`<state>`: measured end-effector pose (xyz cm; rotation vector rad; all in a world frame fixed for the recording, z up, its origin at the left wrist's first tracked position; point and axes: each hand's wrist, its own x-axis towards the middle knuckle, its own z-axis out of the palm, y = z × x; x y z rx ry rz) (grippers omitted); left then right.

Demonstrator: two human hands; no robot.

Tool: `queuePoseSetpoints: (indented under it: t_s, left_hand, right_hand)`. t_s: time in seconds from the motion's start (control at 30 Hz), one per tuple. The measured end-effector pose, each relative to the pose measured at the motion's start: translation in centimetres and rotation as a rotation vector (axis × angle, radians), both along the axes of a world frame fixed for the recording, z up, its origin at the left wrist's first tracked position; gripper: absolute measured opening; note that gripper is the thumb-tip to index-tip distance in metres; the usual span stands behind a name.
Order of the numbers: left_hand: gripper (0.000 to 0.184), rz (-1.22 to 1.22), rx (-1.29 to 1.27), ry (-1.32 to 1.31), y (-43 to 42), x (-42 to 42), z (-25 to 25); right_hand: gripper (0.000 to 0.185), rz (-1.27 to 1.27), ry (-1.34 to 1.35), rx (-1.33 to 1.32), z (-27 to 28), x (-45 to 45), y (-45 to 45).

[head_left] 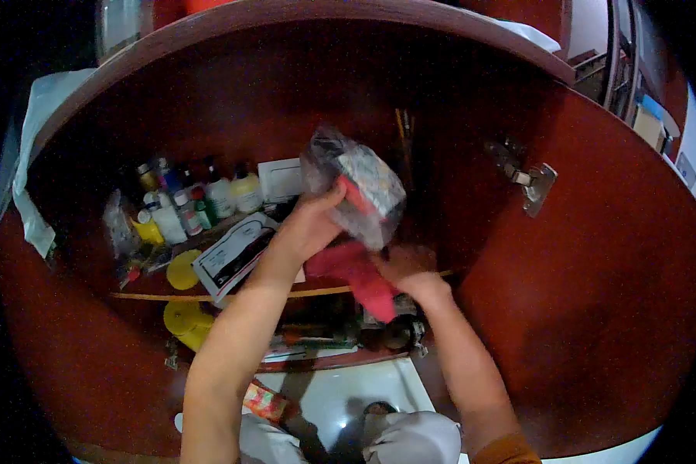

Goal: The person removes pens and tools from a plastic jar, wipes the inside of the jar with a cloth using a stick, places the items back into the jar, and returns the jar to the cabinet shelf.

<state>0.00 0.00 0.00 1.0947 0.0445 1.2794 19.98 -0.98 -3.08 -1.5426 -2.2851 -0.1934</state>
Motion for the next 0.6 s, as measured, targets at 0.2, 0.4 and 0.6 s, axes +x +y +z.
queuePoseSetpoints:
  t_s: [0.2,0.4,0.6]
  left_hand:
    - [0.044,-0.160,-0.026,-0.039,-4.4,-2.8,-2.5]
    - [0.050,-0.118,-0.127,-0.083,-7.2,-3.7,-4.1]
    - [0.052,-0.003,-0.343,-0.180,-6.9,-1.8,-0.5]
  right_hand:
    - [0.064,-0.067,0.002,0.178,-5.9,2.4,11.5]
    - [0.052,-0.050,0.043,-0.017,0.4,1.2,7.2]
    - [0.049,0.144,0.068,0.259,-1.7,4.7,7.1]
